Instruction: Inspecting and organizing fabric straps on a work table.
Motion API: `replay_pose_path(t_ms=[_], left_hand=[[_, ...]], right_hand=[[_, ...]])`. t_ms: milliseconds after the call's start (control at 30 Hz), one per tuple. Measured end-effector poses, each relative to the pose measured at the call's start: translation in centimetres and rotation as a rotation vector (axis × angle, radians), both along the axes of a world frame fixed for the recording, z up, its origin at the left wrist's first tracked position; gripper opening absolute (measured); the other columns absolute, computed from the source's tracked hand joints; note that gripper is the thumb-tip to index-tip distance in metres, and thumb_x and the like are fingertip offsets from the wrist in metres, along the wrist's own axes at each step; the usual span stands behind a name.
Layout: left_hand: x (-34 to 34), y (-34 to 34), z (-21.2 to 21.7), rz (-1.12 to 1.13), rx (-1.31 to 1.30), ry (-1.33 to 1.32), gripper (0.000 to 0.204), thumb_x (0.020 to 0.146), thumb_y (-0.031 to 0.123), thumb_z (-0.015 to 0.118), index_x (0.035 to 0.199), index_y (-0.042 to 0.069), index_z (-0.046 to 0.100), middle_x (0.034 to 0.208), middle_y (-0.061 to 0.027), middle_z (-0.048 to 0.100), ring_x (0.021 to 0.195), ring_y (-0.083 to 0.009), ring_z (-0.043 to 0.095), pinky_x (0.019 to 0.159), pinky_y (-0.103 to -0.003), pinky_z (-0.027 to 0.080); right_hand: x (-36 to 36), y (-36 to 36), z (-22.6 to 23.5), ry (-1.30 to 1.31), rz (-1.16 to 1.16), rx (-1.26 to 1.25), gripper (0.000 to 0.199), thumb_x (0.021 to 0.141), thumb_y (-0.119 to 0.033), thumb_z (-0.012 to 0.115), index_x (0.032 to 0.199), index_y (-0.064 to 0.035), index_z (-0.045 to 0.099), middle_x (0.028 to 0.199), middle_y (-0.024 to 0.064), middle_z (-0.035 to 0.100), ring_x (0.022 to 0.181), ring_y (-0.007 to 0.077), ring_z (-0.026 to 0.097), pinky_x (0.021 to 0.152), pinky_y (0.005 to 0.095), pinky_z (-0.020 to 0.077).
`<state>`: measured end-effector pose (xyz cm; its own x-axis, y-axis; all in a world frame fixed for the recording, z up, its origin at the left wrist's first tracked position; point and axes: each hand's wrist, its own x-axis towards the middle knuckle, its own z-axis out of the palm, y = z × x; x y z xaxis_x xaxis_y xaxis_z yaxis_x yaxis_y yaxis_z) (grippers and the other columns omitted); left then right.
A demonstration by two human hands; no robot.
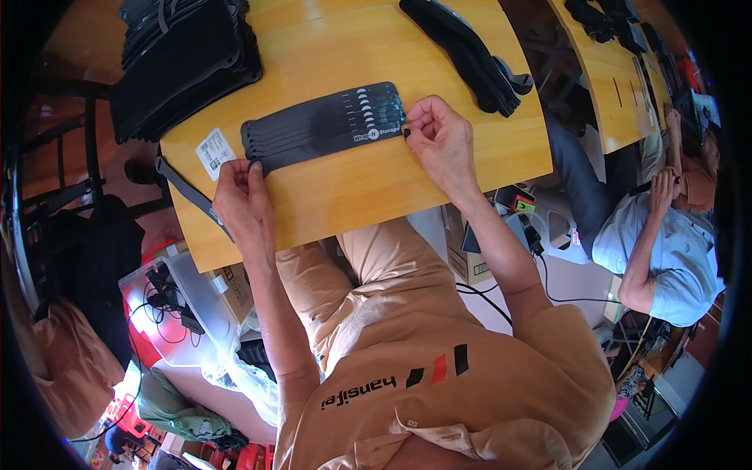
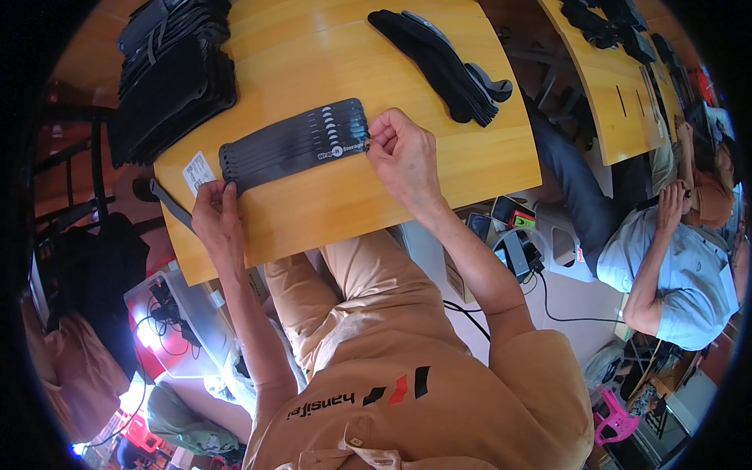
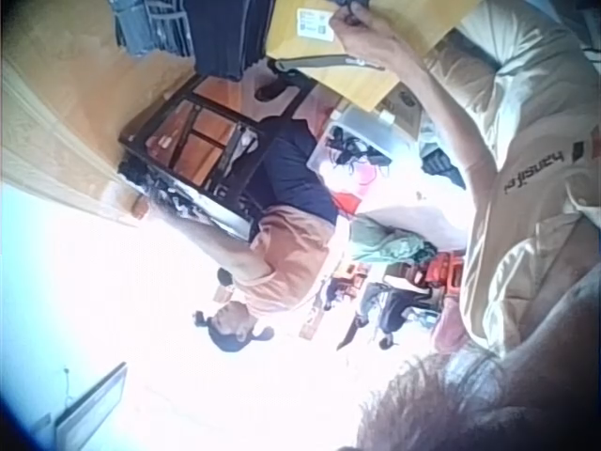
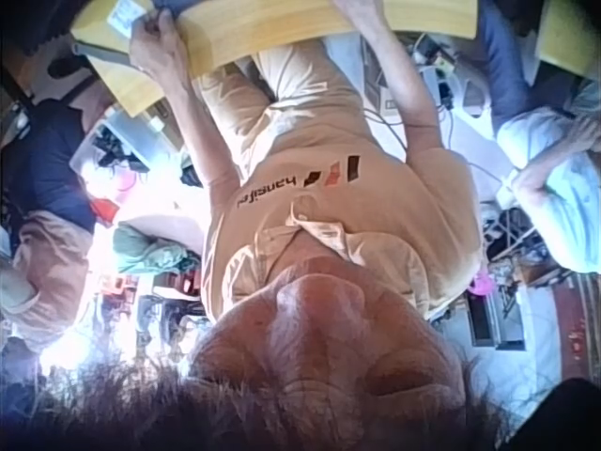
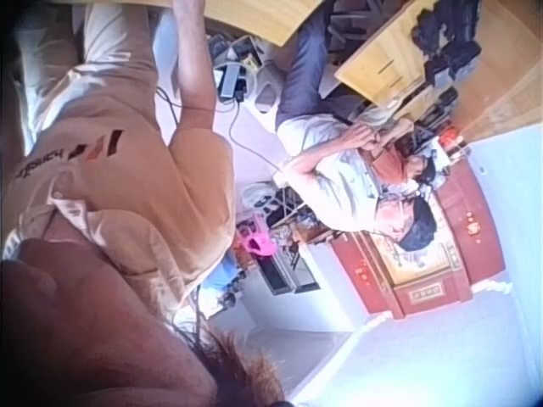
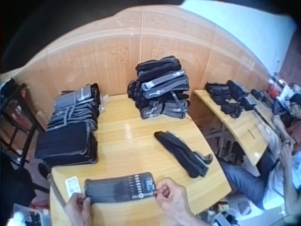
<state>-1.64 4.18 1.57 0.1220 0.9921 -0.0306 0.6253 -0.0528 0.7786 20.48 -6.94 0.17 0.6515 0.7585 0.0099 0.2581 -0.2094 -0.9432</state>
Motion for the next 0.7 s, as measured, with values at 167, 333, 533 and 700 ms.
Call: replay_pose_path(t_ms=[167,333,533,700], left_hand=[[-0.08,0.12,-0.06,0.014,-0.006,-0.001,0.012,0.082,0.008,0.062,0.085,-0.004,0.058,0.069,-0.0098,0.059,0.059,-0.0139,0.052,0.059,-0.027,0.043],[-0.56,0.52,-0.44,0.024,-0.033,-0.039,0.014,0.080,0.009,0.064,0.085,-0.003,0.059,0.067,-0.0087,0.060,0.058,-0.0132,0.054,0.057,-0.027,0.044],[-0.35,0.48,-0.12,0.021,-0.053,-0.048,0.014,0.080,0.009,0.064,0.083,-0.003,0.058,0.065,-0.0083,0.059,0.055,-0.0139,0.053,0.055,-0.027,0.044],[-0.25,0.35,0.20,0.022,-0.076,-0.068,0.014,0.080,0.009,0.064,0.083,-0.003,0.058,0.065,-0.0088,0.059,0.054,-0.0144,0.053,0.054,-0.028,0.043]], right_hand=[[-0.11,0.00,-0.18,-0.007,-0.006,0.006,0.013,0.070,0.008,0.058,0.080,0.0004,0.055,0.060,0.0037,0.056,0.053,0.0080,0.052,0.050,0.0217,0.0431],[-0.34,0.04,0.11,0.015,-0.007,0.013,0.014,0.070,0.008,0.058,0.081,0.0000,0.055,0.060,0.0032,0.055,0.052,0.0077,0.051,0.050,0.0215,0.0427],[-0.13,-0.02,-0.32,-0.056,-0.010,0.017,0.013,0.071,0.008,0.059,0.080,-0.0001,0.055,0.060,0.0020,0.054,0.052,0.0071,0.049,0.051,0.0209,0.0422],[-0.11,-0.01,-0.33,-0.052,-0.009,0.012,0.013,0.070,0.007,0.059,0.080,-0.0004,0.056,0.061,0.0020,0.054,0.052,0.0071,0.050,0.051,0.0211,0.0423]])
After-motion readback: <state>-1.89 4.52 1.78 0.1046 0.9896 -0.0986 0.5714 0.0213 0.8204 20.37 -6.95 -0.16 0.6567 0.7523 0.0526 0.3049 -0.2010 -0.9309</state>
